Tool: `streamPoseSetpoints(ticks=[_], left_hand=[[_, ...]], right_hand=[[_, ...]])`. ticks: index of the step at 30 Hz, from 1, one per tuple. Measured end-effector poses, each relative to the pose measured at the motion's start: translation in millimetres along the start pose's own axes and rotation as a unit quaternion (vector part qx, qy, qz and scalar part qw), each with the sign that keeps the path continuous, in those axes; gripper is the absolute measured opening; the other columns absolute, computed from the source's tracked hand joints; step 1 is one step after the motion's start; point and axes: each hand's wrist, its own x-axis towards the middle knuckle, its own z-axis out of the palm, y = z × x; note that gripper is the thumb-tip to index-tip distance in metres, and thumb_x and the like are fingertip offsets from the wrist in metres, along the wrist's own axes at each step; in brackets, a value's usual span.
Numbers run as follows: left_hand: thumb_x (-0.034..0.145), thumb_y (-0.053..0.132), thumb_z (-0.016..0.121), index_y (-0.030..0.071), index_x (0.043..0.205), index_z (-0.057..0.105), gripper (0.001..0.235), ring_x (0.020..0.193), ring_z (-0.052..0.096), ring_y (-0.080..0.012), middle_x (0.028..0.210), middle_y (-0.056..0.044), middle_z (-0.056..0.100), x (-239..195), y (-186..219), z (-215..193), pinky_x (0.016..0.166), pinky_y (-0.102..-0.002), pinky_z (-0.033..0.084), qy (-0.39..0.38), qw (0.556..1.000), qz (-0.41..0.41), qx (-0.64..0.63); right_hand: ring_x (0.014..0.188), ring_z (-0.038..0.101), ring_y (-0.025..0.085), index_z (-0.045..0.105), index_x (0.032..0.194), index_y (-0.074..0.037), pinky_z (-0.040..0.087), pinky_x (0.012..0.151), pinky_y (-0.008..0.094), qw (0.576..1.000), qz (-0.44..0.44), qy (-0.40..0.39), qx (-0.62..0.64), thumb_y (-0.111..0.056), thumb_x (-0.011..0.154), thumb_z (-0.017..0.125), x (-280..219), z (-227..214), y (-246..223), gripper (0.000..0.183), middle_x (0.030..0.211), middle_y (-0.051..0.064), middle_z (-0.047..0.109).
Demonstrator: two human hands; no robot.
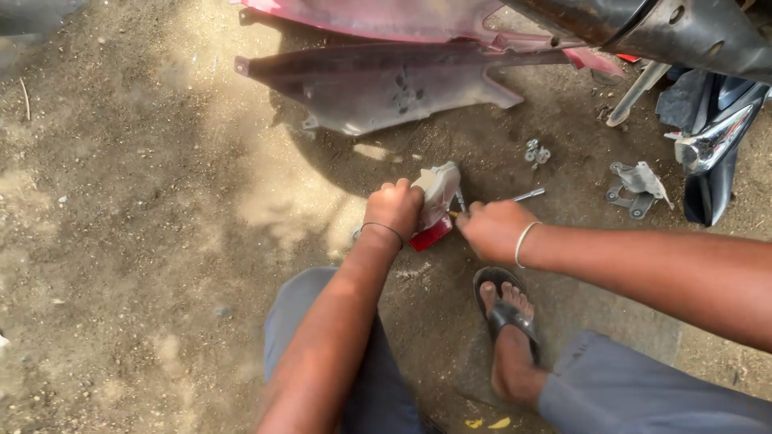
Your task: The person uses a T-handle wrench and a screwdriver to remove bolts and screws from a red motorcycle mudguard and a taillight assembly. The person detaches the mudguard and then removes the taillight lens and housing, placing the parts on the ground.
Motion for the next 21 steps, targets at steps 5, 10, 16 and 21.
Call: streamPoseSetpoints(ticks=[5,10,16,21], left_hand=[[0.075,0.012,0.075,0.010,0.092,0.073,0.018,0.093,0.068,-0.0362,0.099,-0.014,0.067,3,-2,-4,0.076,-0.046,0.059,0.006,1.000,-0.007,-0.025],[0.076,0.014,0.079,0.009,0.098,0.073,0.023,0.093,0.069,-0.0348,0.103,-0.015,0.067,7,-4,4,0.075,-0.043,0.060,-0.005,1.000,-0.004,0.012],[0.069,0.047,0.090,0.012,0.109,0.071,0.056,0.096,0.073,-0.0268,0.110,-0.012,0.071,33,-13,-56,0.084,-0.038,0.061,-0.205,0.973,-0.109,-0.003],[0.061,0.052,0.094,0.015,0.112,0.074,0.066,0.107,0.070,-0.0292,0.119,-0.010,0.071,32,-13,-58,0.092,-0.041,0.057,-0.176,0.975,-0.134,-0.013]], right_hand=[[0.087,0.070,0.040,0.074,0.089,-0.004,0.057,0.078,0.049,0.823,0.294,0.351,0.337,-0.022,0.082,0.070,-1,34,0,0.019,0.093,0.020,0.071],[0.087,0.073,0.036,0.073,0.097,-0.003,0.056,0.078,0.046,0.653,0.443,0.420,0.449,-0.033,0.093,0.073,-7,45,-39,0.030,0.094,0.020,0.074],[0.080,0.073,0.035,0.071,0.103,-0.005,0.057,0.076,0.044,0.737,0.471,0.167,0.455,-0.040,0.098,0.070,-23,-5,-49,0.035,0.087,0.018,0.074],[0.084,0.069,0.033,0.071,0.103,-0.014,0.058,0.075,0.043,0.842,0.274,0.370,0.281,-0.021,0.085,0.074,-24,7,-40,0.020,0.093,0.015,0.064]])
